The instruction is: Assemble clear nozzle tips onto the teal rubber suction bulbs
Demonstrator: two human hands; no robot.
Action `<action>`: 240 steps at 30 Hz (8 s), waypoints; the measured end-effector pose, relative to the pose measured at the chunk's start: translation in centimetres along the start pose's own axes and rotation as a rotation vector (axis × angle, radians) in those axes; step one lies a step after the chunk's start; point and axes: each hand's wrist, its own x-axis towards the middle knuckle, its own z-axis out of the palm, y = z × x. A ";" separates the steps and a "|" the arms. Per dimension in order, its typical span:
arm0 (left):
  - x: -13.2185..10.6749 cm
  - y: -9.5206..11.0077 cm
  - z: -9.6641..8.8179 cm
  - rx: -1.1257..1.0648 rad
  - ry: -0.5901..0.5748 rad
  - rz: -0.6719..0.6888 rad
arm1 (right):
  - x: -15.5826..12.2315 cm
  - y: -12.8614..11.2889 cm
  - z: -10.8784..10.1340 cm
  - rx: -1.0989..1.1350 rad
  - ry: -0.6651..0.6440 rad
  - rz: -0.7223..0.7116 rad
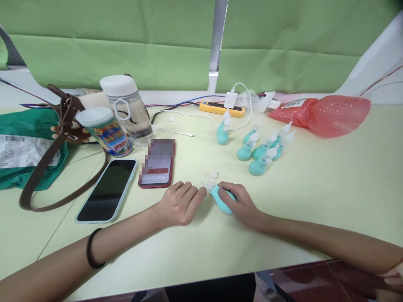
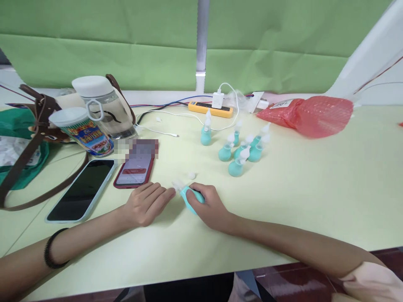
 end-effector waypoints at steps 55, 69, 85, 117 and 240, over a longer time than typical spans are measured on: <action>0.0 -1.3 0.7 -0.485 0.099 -0.199 | 0.5 -0.2 -0.3 0.047 -0.079 0.095; 0.1 0.3 -0.9 0.148 -0.098 0.223 | 0.5 0.2 -0.2 0.030 -0.056 0.047; 0.6 1.2 -0.6 -0.749 -0.228 -0.684 | 0.1 0.4 -0.2 0.245 -0.020 0.037; -0.2 -0.3 0.3 -0.653 -0.133 -0.668 | 0.4 0.5 -0.2 0.036 -0.014 -0.077; 0.1 0.2 -0.7 -0.772 0.006 -0.514 | 2.7 -9.8 -5.8 -0.902 -0.407 -0.610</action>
